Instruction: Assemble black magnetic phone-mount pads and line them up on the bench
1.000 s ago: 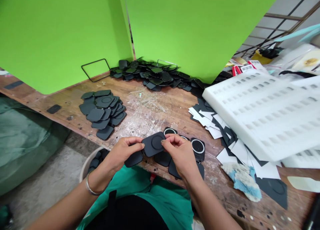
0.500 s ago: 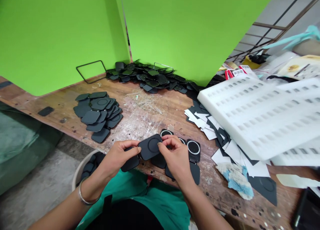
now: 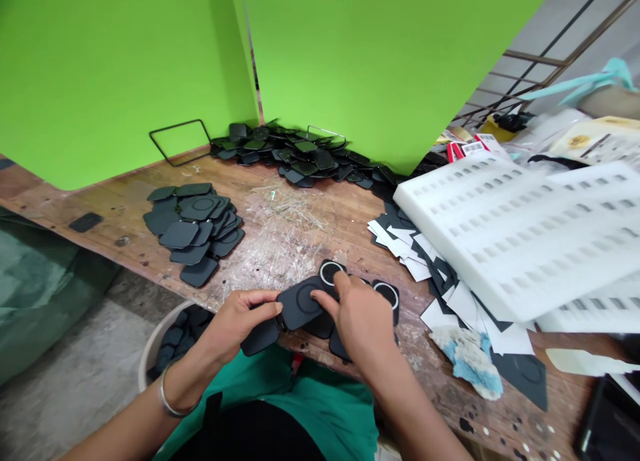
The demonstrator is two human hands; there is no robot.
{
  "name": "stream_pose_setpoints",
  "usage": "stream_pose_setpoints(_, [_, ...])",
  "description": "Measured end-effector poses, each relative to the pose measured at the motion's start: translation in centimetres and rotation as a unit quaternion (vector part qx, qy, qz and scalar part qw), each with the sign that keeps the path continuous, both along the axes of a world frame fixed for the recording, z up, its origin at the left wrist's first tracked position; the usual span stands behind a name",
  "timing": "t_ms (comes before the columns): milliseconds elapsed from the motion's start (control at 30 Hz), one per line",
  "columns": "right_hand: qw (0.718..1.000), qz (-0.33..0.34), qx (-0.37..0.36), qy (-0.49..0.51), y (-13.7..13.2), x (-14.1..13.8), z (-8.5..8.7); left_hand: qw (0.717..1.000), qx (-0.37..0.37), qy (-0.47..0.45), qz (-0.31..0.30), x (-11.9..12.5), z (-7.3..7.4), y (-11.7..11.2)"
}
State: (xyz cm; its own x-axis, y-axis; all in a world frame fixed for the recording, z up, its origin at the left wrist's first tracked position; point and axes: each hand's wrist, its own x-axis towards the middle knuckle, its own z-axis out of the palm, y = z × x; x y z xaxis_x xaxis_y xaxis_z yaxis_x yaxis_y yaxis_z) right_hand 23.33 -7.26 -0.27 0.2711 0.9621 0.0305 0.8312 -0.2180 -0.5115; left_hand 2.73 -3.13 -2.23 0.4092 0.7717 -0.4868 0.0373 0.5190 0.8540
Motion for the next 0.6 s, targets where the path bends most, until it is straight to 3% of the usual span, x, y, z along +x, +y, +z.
stream_pose_setpoints(100, [0.988,-0.001,-0.05,0.146,0.3,0.3,0.6,0.999,-0.039,-0.031,0.002,-0.2,-0.1,0.1])
stream_pose_setpoints(167, [0.95,0.029,-0.081,0.3,0.4,-0.2,0.9,0.997,-0.052,-0.053,-0.009,-0.2,-0.2,0.2])
stream_pose_setpoints(233, [0.916,0.037,-0.095,0.387,0.4,-1.2,1.0,0.997,-0.035,-0.058,-0.032,-0.2,-0.2,0.1])
stream_pose_setpoints(367, [0.926,0.014,-0.052,0.373,0.8,-3.1,-0.5,0.993,0.096,-0.007,-0.073,-0.3,-0.5,-0.5])
stream_pose_setpoints(467, [0.929,-0.037,-0.047,0.366,1.3,-3.5,-1.7,0.986,0.147,0.012,-0.082,-0.9,-0.6,-0.6])
stream_pose_setpoints(533, [0.929,-0.058,-0.014,0.365,1.5,-3.2,-1.6,0.983,0.178,0.028,-0.044,-2.1,-0.6,0.3])
stream_pose_setpoints(600, [0.938,-0.042,0.061,0.338,1.5,-2.4,-1.0,0.966,0.239,0.082,0.047,-4.2,-0.3,2.4])
